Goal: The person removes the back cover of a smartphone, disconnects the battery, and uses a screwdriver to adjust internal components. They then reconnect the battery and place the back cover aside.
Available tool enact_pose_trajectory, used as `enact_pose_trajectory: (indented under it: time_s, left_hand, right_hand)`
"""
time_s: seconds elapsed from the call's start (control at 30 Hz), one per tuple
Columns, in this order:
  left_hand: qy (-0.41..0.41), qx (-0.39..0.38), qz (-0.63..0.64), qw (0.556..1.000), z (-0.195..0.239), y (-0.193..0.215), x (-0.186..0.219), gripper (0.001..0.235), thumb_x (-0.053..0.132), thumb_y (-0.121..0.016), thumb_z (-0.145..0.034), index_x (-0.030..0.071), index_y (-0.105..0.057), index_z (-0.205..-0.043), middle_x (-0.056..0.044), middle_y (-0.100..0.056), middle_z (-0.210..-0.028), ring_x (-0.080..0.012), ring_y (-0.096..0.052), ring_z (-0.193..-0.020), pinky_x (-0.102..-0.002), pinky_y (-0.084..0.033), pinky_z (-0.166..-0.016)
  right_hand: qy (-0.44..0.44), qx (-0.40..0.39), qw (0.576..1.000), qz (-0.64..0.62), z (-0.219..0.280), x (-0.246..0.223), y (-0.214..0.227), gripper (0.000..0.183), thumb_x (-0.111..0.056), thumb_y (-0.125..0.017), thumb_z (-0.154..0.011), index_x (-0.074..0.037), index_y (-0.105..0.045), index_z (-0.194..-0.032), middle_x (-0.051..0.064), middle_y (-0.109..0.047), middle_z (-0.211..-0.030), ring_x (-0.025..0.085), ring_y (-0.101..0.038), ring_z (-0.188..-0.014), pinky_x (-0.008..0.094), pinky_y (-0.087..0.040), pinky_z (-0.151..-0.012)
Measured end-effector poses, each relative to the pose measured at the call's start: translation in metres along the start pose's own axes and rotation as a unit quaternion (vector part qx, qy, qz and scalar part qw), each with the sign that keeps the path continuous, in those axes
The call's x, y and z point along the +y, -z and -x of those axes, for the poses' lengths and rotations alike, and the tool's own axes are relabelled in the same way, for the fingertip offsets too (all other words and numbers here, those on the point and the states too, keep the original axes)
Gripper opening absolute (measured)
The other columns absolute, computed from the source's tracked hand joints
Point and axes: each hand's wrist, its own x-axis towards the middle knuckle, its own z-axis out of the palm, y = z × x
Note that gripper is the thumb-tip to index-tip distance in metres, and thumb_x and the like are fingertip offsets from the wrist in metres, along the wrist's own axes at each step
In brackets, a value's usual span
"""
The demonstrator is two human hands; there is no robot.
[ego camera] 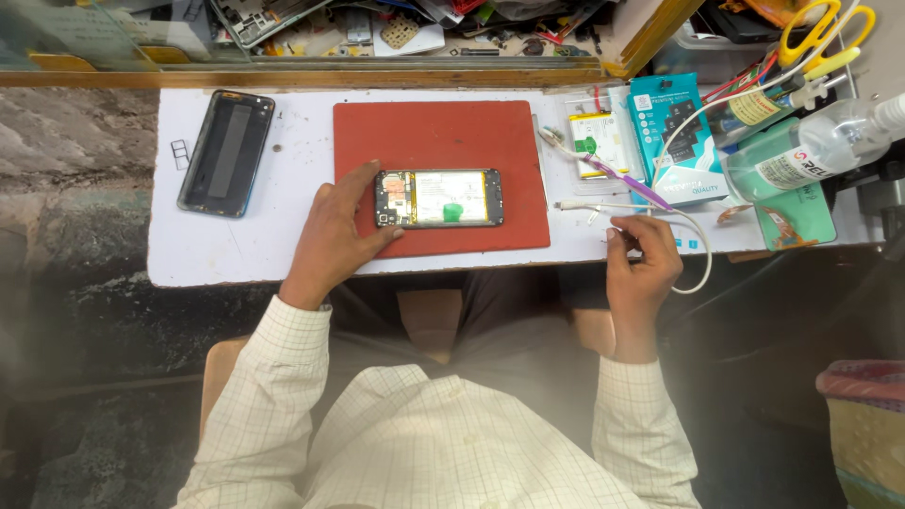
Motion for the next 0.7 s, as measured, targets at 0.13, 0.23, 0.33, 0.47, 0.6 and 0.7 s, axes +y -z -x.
enact_pose_trajectory:
  time_s: [0.13, 0.23, 0.33, 0.47, 0.6, 0.7]
  left_hand:
    - [-0.031, -0.002, 0.005, 0.999, -0.006, 0.007, 0.002, 0.083, 0.019, -0.091, -0.069, 0.008, -0.054, -0.143, -0.012, -0.064, -0.138, -0.0311, -0.057, -0.105, -0.041, -0.051, -0.094]
    - [-0.065, 0.017, 0.049, 0.997, -0.004, 0.005, 0.0, 0.075, 0.018, -0.09, -0.068, 0.009, -0.057, -0.136, -0.012, -0.059, -0.143, -0.0324, -0.059, -0.113, -0.041, -0.053, -0.096]
    - [-0.106, 0.029, 0.074, 0.991, 0.0, 0.003, -0.006, 0.066, 0.016, -0.087, -0.073, 0.012, -0.058, -0.133, -0.014, -0.049, -0.151, -0.034, -0.06, -0.124, -0.039, -0.056, -0.099]
    - [-0.164, 0.036, 0.022, 0.986, 0.004, 0.0, -0.008, 0.058, 0.018, -0.086, -0.08, 0.016, -0.06, -0.132, -0.015, -0.046, -0.155, -0.0354, -0.061, -0.127, -0.041, -0.057, -0.097]
    - [-0.162, 0.022, 0.046, 0.985, 0.005, 0.002, -0.01, 0.056, 0.02, -0.084, -0.083, 0.016, -0.058, -0.131, -0.016, -0.045, -0.155, -0.0356, -0.064, -0.121, -0.041, -0.058, -0.091]
    - [-0.148, 0.009, 0.053, 0.988, 0.007, 0.002, -0.014, 0.051, 0.022, -0.083, -0.085, 0.014, -0.058, -0.128, -0.016, -0.046, -0.157, -0.0352, -0.063, -0.126, -0.04, -0.056, -0.095]
  right_hand:
    - [0.011, -0.064, 0.996, 0.062, -0.02, -0.013, -0.005, 0.024, 0.008, -0.073, -0.089, -0.001, -0.073, -0.112, 0.008, -0.068, -0.117, 0.017, -0.063, -0.081, 0.027, -0.049, -0.068]
    - [0.019, -0.124, 0.99, 0.06, -0.03, -0.03, -0.014, 0.029, 0.003, -0.074, -0.088, -0.003, -0.073, -0.116, 0.008, -0.067, -0.128, 0.019, -0.066, -0.099, 0.03, -0.052, -0.074]
    - [0.127, -0.181, 0.974, 0.047, -0.037, -0.051, -0.032, 0.046, -0.007, -0.081, -0.081, -0.006, -0.07, -0.125, 0.01, -0.059, -0.142, 0.026, -0.058, -0.125, 0.038, -0.05, -0.098]
    - [0.281, -0.252, 0.924, 0.067, -0.052, -0.074, -0.062, 0.073, -0.023, -0.089, -0.07, -0.008, -0.061, -0.135, 0.013, -0.05, -0.152, 0.036, -0.047, -0.14, 0.05, -0.039, -0.114]
    - [0.301, -0.334, 0.891, 0.065, -0.067, -0.081, -0.092, 0.08, -0.028, -0.092, -0.066, -0.01, -0.06, -0.137, 0.011, -0.054, -0.147, 0.036, -0.051, -0.135, 0.051, -0.041, -0.113]
    - [0.258, -0.379, 0.888, 0.028, -0.066, -0.08, -0.105, 0.073, -0.022, -0.091, -0.067, -0.011, -0.064, -0.135, 0.01, -0.058, -0.143, 0.033, -0.054, -0.13, 0.045, -0.046, -0.111]
